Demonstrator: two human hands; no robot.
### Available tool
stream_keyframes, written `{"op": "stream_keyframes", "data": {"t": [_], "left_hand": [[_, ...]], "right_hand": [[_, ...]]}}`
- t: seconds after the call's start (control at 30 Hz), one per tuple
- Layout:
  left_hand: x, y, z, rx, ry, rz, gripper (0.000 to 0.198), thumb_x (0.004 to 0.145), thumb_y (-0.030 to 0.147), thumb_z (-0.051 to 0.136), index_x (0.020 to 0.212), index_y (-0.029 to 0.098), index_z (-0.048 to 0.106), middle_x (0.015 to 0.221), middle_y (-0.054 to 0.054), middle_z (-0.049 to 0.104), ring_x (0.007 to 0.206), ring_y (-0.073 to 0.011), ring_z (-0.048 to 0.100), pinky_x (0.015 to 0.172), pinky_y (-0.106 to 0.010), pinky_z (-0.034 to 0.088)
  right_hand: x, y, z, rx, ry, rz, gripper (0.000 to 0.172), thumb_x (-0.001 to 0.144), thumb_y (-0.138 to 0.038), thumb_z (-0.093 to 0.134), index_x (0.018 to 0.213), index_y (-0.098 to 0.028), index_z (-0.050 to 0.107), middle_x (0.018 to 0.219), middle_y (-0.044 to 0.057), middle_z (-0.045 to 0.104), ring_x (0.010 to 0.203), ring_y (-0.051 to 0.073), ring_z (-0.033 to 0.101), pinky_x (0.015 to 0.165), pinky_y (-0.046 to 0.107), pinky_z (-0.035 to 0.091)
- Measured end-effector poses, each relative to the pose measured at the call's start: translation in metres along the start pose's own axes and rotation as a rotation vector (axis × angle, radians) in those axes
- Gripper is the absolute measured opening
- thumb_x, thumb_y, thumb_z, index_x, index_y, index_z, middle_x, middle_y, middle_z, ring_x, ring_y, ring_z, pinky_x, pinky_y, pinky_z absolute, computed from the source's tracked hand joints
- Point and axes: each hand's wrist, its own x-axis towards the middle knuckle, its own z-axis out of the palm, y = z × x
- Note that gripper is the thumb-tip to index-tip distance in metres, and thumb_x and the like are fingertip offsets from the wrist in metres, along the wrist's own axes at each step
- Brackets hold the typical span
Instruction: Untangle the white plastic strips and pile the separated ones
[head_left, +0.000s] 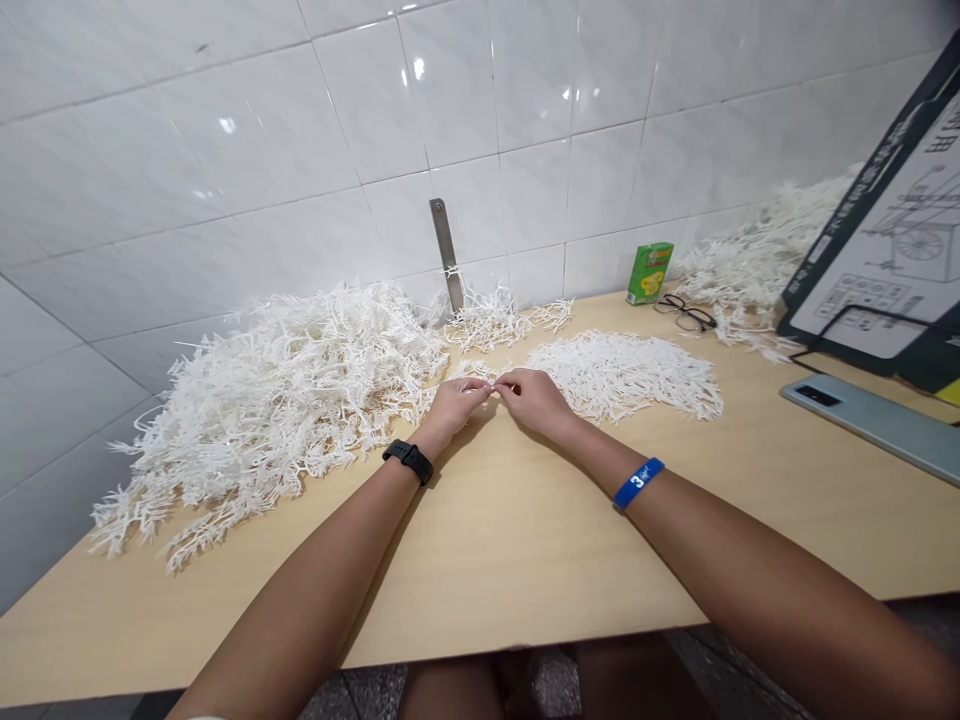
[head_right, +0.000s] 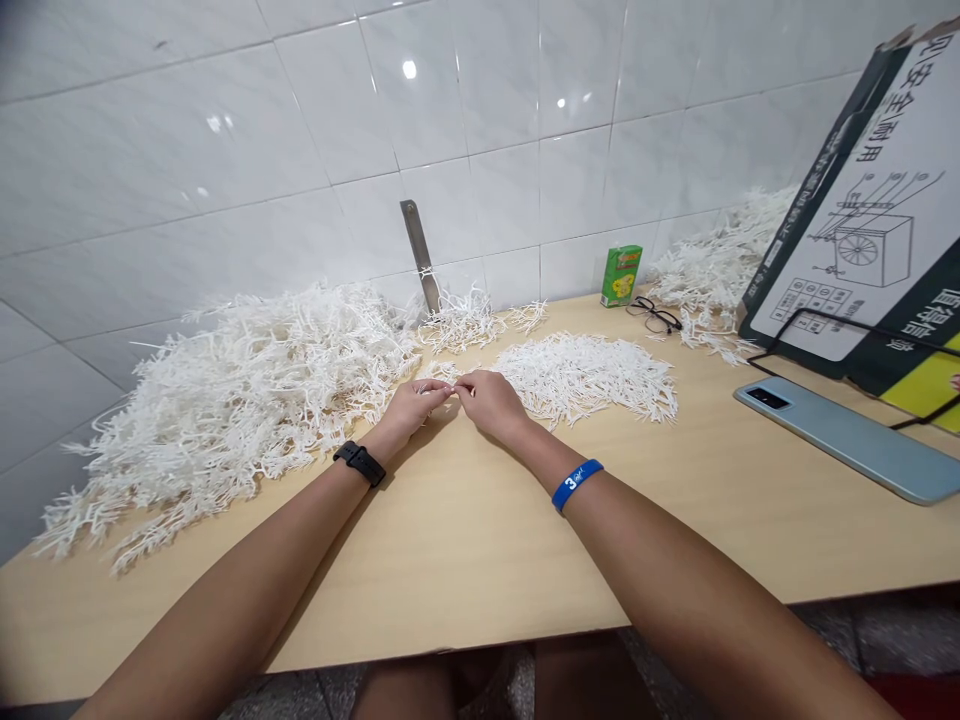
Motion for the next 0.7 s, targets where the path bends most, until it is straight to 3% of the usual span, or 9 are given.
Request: {"op": "stream_keyframes", "data": {"t": [0.2,0.4,0.7], "left_hand": [[0.000,0.001,0.001,0.034,0.016,-0.006,0.029,0.071,0.042,0.068,0.083,0.016,0.071,0.058,0.001,0.053,0.052,-0.0101,0.038,0.051,-0.026,0.026],[0.003,-0.001,0.009,0.045,0.035,0.055,0.026,0.071,0.042,0.067,0.068,0.017,0.063,0.053,0.004,0.046,0.054,-0.0096,0.036,0.054,-0.025,0.028],[0.007,-0.005,0.011,0.006,0.038,0.060,0.028,0.071,0.042,0.066,0.063,0.017,0.056,0.052,0.005,0.042,0.051,-0.0082,0.032,0.051,-0.024,0.025]], "right_hand": [[-0.001,-0.004,-0.004,-0.026,-0.009,0.040,0.024,0.088,-0.024,0.052,0.085,-0.021,0.076,0.087,0.007,0.074,0.080,0.019,0.062,0.068,0.027,0.038],[0.000,-0.008,-0.015,-0.158,-0.025,0.153,0.024,0.086,-0.026,0.051,0.080,-0.021,0.074,0.081,0.005,0.073,0.072,0.018,0.060,0.060,0.027,0.033],[0.005,-0.015,-0.012,-0.260,0.048,0.171,0.026,0.085,-0.023,0.049,0.075,-0.020,0.073,0.076,0.008,0.072,0.071,0.019,0.059,0.066,0.030,0.032]]}}
